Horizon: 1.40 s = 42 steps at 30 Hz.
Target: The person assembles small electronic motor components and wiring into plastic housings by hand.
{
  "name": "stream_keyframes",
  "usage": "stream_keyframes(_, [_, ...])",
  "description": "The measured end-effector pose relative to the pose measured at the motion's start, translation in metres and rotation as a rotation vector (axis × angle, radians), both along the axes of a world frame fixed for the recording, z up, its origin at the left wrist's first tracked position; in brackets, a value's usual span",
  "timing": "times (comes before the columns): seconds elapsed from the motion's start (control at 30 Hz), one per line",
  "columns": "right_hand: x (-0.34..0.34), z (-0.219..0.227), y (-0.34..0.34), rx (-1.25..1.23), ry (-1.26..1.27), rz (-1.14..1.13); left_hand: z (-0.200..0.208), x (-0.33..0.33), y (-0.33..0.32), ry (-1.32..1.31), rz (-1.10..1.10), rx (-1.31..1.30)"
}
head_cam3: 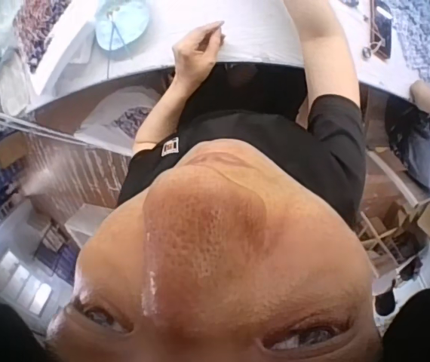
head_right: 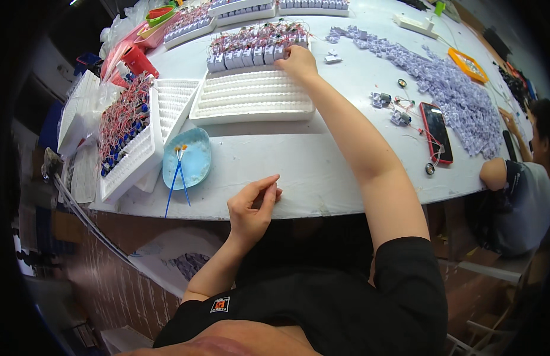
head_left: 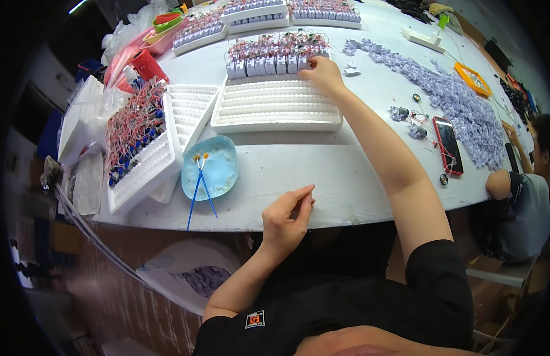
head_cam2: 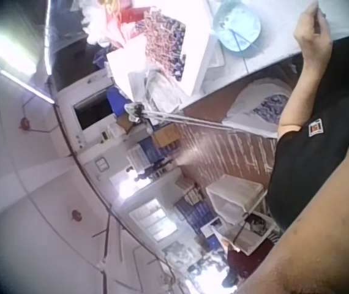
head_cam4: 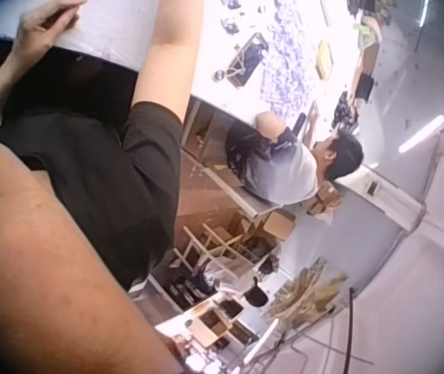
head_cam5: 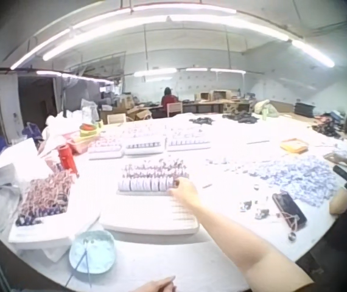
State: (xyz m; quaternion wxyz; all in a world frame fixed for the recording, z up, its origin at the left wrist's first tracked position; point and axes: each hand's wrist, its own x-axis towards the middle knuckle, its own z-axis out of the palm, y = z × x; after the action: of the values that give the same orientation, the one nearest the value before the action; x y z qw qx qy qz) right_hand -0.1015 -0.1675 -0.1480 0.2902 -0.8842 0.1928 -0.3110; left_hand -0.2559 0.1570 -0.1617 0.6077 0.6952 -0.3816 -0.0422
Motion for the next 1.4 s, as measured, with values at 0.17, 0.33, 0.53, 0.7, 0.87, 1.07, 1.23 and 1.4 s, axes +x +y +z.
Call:
stream_keyframes(0.17, [0.003, 0.018, 0.007, 0.112, 0.248, -0.061, 0.0, 0.003, 0.001, -0.032, -0.023, -0.002])
stream_keyframes(0.33, [0.014, 0.019, -0.01, 0.094, 0.333, -0.069, -0.002, 0.004, -0.001, -0.052, -0.035, -0.03])
stream_keyframes(0.53, [0.017, 0.012, -0.026, 0.066, 0.266, 0.027, -0.001, 0.006, 0.001, -0.055, -0.043, 0.005])
stream_keyframes(0.7, [0.02, 0.016, -0.042, 0.055, 0.289, 0.116, 0.001, 0.006, 0.002, -0.061, -0.034, 0.003])
stream_keyframes(0.87, [0.015, 0.008, -0.031, 0.034, 0.266, 0.101, 0.001, 0.007, 0.002, -0.064, -0.034, 0.011])
stream_keyframes(1.07, [0.004, 0.001, -0.023, -0.04, 0.09, 0.01, 0.0, 0.006, 0.001, -0.077, -0.032, 0.003])
stream_keyframes(1.23, [0.001, 0.004, -0.009, -0.098, -0.143, -0.002, -0.003, 0.006, -0.001, -0.08, -0.011, -0.029])
stream_keyframes(1.4, [0.002, 0.009, -0.007, -0.144, -0.063, 0.026, -0.003, 0.006, 0.0, -0.076, -0.014, -0.011])
